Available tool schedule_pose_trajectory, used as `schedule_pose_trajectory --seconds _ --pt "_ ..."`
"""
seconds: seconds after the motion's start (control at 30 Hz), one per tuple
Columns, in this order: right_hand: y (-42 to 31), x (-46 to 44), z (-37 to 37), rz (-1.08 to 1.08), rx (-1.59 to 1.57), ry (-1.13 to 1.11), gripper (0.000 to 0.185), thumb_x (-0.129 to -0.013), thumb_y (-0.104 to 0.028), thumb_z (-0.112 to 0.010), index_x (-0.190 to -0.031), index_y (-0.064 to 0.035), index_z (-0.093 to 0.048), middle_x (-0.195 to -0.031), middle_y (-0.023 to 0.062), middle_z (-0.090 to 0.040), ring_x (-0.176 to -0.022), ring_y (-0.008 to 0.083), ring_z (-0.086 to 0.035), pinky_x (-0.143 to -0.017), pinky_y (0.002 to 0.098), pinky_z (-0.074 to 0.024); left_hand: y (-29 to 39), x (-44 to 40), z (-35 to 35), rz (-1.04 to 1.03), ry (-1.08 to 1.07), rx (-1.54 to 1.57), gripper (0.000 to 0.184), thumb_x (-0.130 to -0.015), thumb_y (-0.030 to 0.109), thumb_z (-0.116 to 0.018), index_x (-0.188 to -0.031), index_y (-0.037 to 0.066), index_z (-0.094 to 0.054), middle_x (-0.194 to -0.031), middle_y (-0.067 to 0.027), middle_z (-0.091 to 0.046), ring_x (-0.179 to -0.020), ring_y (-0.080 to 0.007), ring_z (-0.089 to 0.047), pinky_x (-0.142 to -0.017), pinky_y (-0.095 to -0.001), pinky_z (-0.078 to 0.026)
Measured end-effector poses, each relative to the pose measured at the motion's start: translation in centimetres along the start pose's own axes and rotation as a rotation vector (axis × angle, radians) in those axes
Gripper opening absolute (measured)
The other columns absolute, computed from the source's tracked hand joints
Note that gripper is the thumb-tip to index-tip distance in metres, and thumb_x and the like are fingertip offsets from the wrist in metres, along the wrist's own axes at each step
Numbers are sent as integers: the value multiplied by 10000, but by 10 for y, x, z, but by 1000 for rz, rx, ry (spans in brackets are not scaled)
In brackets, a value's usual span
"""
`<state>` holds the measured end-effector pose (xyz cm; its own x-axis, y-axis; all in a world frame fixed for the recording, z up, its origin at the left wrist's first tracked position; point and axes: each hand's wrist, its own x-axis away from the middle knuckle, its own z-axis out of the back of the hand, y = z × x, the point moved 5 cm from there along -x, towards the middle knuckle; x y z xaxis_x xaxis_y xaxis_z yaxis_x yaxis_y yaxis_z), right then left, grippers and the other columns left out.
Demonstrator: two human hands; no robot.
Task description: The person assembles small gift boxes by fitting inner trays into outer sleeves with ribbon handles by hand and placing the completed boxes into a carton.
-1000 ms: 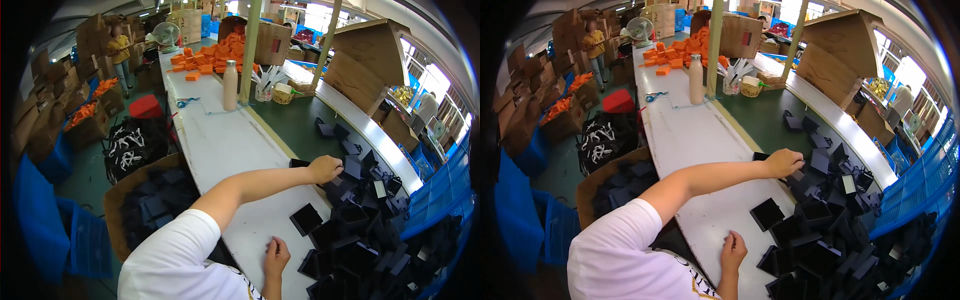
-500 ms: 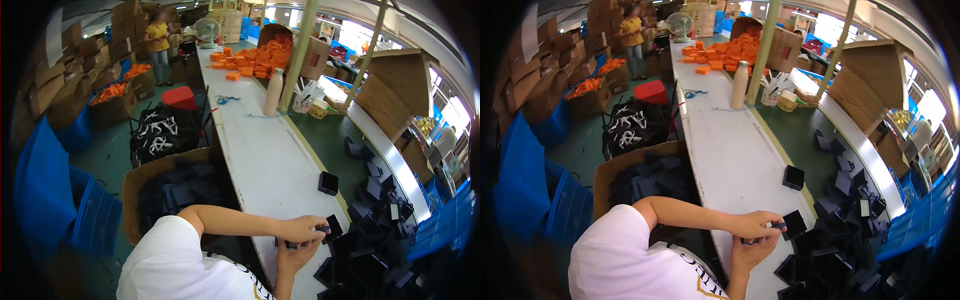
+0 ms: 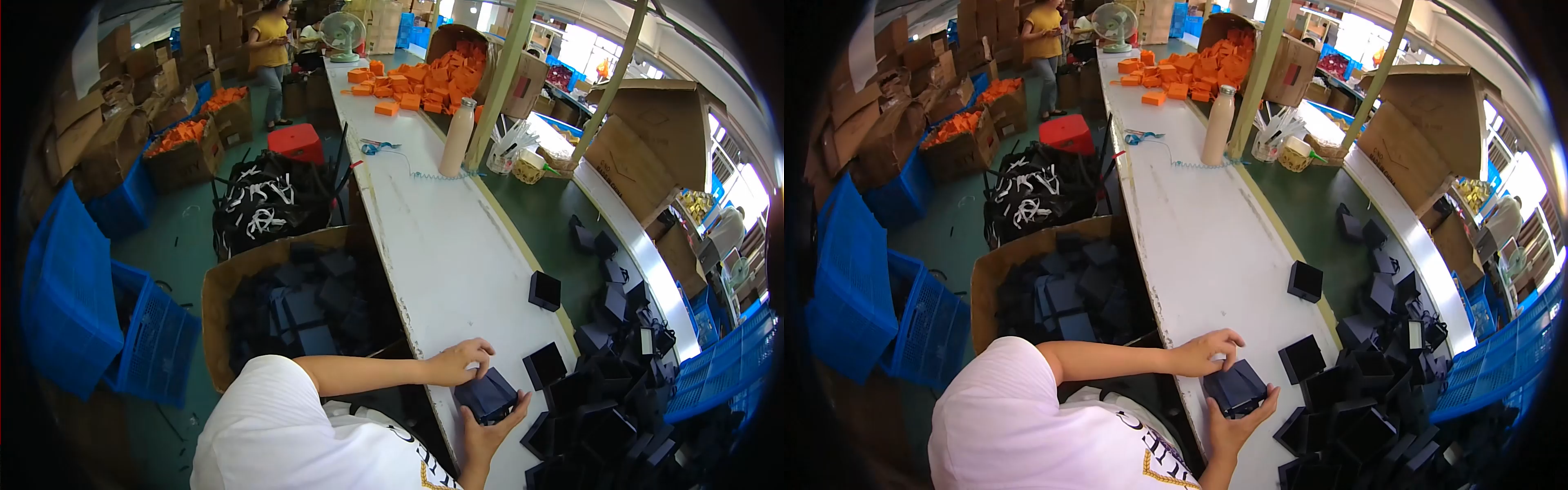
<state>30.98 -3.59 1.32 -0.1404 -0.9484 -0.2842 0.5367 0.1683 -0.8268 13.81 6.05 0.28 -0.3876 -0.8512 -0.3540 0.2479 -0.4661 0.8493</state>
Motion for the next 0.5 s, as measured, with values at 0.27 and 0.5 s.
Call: schedule_pose_trajectory --seconds 0.27,0.5 --pt "16 -2 -6 -77 -82 -81 1214 -632 -95 -919 -1590 -3 -179 -1492 242 -370 -1369 399 -447 -1158 443 -396 -13 12 -10 -130 -95 -35 373 -857 -94 -609 -1123 119 -761 -1406 -193 -574 -1206 -342 -617 -1030 -391 -517" --pt "8 -12 10 -11 -26 -222 1124 -691 -171 -921 -1592 -43 -262 -1503 213 -437 -1391 377 -469 -1161 433 -402 15 10 6 -183 -306 -184 687 -741 225 -910 -1306 31 -571 -1552 -240 -429 -1366 -420 -515 -1116 -454 -451"
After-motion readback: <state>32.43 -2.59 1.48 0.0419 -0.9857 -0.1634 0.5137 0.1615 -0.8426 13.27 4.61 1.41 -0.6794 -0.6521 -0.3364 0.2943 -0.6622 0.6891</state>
